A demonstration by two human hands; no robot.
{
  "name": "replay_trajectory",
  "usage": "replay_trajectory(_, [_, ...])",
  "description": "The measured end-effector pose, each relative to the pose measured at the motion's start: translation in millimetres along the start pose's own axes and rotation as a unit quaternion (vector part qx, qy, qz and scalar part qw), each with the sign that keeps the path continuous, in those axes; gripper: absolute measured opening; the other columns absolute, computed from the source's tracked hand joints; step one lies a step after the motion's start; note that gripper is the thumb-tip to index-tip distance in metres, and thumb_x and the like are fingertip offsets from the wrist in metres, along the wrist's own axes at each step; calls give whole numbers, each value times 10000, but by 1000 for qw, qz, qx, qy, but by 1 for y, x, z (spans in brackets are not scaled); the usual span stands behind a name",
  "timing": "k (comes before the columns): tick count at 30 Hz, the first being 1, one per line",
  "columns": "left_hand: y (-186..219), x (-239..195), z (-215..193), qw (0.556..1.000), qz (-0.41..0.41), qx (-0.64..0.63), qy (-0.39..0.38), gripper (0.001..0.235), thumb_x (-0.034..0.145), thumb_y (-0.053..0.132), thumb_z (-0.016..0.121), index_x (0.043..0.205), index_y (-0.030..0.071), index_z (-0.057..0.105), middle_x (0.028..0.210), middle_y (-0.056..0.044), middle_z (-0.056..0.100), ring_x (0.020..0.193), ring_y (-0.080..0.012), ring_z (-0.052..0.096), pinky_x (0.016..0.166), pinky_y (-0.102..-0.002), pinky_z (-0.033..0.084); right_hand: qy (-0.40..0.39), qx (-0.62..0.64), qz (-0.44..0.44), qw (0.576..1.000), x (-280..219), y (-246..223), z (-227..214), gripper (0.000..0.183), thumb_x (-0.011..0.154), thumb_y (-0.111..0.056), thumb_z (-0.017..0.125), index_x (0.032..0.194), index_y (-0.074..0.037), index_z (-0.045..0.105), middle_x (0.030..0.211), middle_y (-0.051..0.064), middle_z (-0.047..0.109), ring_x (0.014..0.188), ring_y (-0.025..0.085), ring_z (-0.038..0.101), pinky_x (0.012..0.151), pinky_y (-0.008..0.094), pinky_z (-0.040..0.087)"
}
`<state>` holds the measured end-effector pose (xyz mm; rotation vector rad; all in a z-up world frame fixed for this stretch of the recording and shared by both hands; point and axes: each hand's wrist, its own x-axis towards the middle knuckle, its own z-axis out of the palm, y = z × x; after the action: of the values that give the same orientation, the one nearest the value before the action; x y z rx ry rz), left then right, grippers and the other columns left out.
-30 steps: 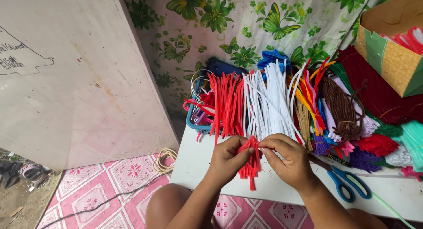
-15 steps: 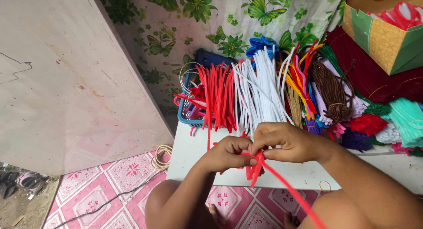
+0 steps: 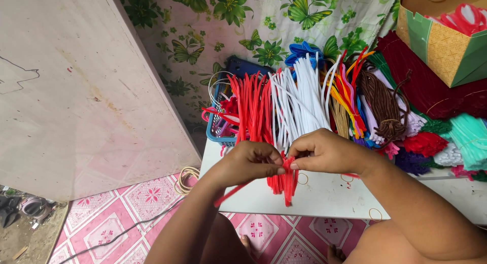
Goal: Bundling and tying groups of red pipe cleaners together using another pipe cleaner as a tie.
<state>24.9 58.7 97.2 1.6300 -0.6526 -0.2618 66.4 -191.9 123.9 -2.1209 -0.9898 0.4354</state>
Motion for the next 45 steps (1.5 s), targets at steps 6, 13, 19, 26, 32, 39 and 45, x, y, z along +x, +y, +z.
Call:
replay_trajectory(6, [-30, 2, 10, 999, 12, 36, 27, 51, 874, 62, 759, 866, 13, 751, 695, -115, 719, 656, -195, 692, 626, -303, 557, 40, 52, 19, 998, -6, 4, -8, 116, 853, -139, 776, 890, -46, 836, 684, 80, 761, 672, 153, 646, 638, 339, 552])
replay_trajectory(13, [-10, -6, 19, 992, 33, 83, 87, 121, 852, 95, 776, 941, 18, 748, 817, -149, 738, 807, -286, 746, 675, -358, 584, 94, 65, 35, 993, -18, 21, 9, 73, 843, -76, 775, 896, -40, 810, 670, 64, 770, 625, 147, 635, 605, 298, 531])
replay_trajectory(19, [-24, -3, 32, 992, 38, 56, 106, 117, 882, 73, 750, 945, -24, 762, 797, -187, 733, 764, -282, 714, 679, -370, 567, 109, 65, 7, 992, -19, 15, 17, 72, 855, -53, 740, 897, -50, 799, 688, 64, 786, 650, 151, 653, 633, 310, 553])
replay_trajectory(26, [-42, 3, 37, 991, 42, 6, 125, 81, 886, 66, 736, 911, -6, 764, 732, -140, 706, 705, -230, 685, 642, -339, 556, 145, -19, -35, 989, -25, 10, 23, 109, 845, -50, 739, 936, -86, 787, 729, 53, 760, 690, 167, 687, 669, 318, 574])
replay_trajectory(32, [-47, -3, 47, 985, 51, -4, 162, 49, 857, 56, 770, 877, 11, 768, 717, -114, 690, 696, -190, 658, 663, -328, 546, 177, -45, -82, 980, -28, 19, 39, 106, 840, -53, 730, 914, -107, 783, 770, 50, 754, 715, 209, 740, 681, 332, 604])
replay_trajectory(39, [-64, -16, 35, 991, -24, 1, 128, 64, 883, 84, 716, 820, 83, 725, 763, -15, 681, 682, -91, 605, 628, -263, 473, 136, -85, -152, 975, -5, 50, 65, 104, 867, -38, 688, 928, -85, 758, 843, 36, 720, 801, 178, 698, 716, 294, 551])
replay_trajectory(45, [-67, -23, 12, 988, -58, 43, 137, 48, 847, 93, 676, 802, 85, 691, 748, 6, 642, 667, -92, 531, 607, -281, 432, -14, -31, -1, 999, 75, 68, 14, 179, 916, -203, 689, 1043, -128, 791, 1022, 20, 786, 955, 154, 737, 868, 336, 567])
